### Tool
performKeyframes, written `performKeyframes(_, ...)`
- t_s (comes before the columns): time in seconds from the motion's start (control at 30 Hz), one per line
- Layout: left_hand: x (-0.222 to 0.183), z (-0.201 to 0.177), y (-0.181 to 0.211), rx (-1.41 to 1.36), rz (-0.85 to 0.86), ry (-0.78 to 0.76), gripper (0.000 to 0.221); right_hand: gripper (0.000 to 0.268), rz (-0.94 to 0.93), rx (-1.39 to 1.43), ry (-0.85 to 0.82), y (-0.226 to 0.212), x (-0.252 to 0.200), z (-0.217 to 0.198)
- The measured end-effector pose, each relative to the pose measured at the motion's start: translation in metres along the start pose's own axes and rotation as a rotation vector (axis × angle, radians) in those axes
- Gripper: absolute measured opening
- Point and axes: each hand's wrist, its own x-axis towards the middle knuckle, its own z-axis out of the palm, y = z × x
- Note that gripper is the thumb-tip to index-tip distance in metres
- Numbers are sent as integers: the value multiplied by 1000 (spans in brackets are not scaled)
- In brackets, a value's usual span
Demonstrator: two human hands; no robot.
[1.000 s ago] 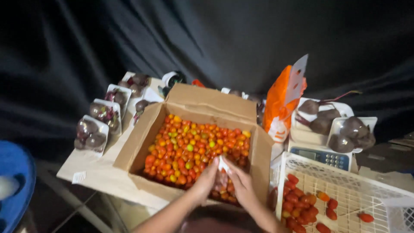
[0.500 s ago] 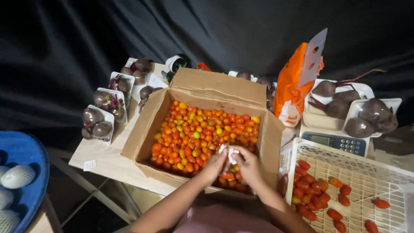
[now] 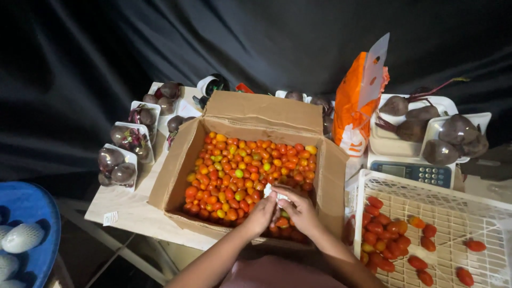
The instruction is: Wiping individual cherry tomatoes with a cloth and transferring them from a cardboard box to a plastic crate.
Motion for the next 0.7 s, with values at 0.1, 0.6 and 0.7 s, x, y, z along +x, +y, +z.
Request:
performKeyframes(0.1,6,0,-13,42,38,-12,60,32,123,32,24,8,-1,-3)
performKeyframes(0.6,-7,-2,19,43,85,26,53,24,298,68,194,5,-1,-6)
performKeyframes(0.7,0,-3,9,36,68,70,53,28,148,-19,82,16,-1,-6)
